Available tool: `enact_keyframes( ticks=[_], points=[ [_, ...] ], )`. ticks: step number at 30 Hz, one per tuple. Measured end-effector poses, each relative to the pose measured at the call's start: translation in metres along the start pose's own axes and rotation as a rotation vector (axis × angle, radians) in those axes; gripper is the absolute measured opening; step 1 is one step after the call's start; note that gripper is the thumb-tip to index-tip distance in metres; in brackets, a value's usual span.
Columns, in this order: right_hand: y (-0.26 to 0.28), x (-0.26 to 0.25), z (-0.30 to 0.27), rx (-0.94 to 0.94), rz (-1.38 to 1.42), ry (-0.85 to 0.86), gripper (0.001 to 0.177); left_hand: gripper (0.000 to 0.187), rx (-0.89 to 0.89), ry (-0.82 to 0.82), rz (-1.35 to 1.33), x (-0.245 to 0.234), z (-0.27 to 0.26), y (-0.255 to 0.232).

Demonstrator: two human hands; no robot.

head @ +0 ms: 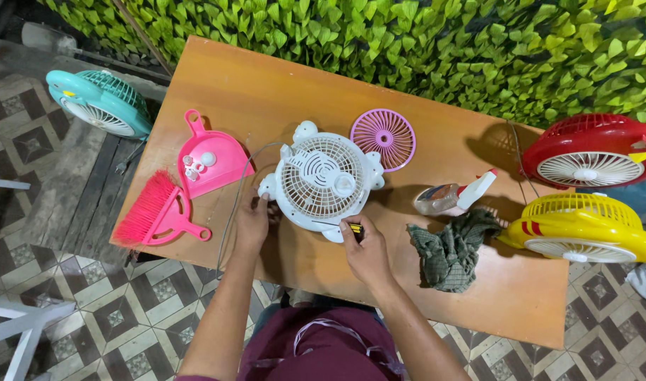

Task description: The person uses a screwdriver to remove screws from the back of a white electric fan. They then detach the rear grille and remove the fan blade from the motor housing, placing the parts on the table.

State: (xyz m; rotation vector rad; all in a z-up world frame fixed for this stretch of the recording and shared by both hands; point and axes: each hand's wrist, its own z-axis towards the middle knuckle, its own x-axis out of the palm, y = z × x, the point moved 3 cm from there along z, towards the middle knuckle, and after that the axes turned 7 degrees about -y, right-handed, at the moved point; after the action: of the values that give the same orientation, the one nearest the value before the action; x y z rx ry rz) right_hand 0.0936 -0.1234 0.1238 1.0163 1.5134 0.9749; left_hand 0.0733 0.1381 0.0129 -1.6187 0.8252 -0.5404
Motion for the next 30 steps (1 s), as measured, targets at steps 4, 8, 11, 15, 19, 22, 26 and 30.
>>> enact_keyframes(
  ticks=[4,8,11,15,19,22,26,30],
  points=[
    [0.003,-0.002,0.001,-0.012,-0.068,-0.023,0.018,0.023,-0.085,-0.053,-0.032,0.001,-0.021,0.003],
    [0.011,-0.001,-0.001,-0.109,-0.223,-0.043,0.020,0.021,-0.174,-0.050,-0.139,0.005,-0.048,0.011],
    [0.019,-0.002,-0.003,-0.255,-0.321,-0.052,0.020,0.025,-0.273,-0.064,-0.149,0.006,-0.064,0.020],
    [0.021,-0.004,-0.007,-0.279,-0.434,-0.031,0.018,0.027,-0.328,-0.023,-0.214,0.004,-0.073,0.020],
    [0.018,-0.002,-0.006,-0.275,-0.421,-0.011,0.017,0.028,-0.279,0.065,-0.087,0.004,-0.073,0.007],
    [0.014,0.001,-0.004,-0.264,-0.430,-0.001,0.017,0.030,-0.420,0.118,-0.030,0.003,-0.065,0.002],
    [0.009,0.005,-0.004,-0.343,-0.458,-0.006,0.017,0.031,-0.338,0.166,0.027,0.000,-0.059,-0.002],
    [0.008,0.008,-0.012,-0.532,-0.496,-0.009,0.017,0.033,-0.263,0.168,0.093,0.000,-0.059,0.005]
  ],
)
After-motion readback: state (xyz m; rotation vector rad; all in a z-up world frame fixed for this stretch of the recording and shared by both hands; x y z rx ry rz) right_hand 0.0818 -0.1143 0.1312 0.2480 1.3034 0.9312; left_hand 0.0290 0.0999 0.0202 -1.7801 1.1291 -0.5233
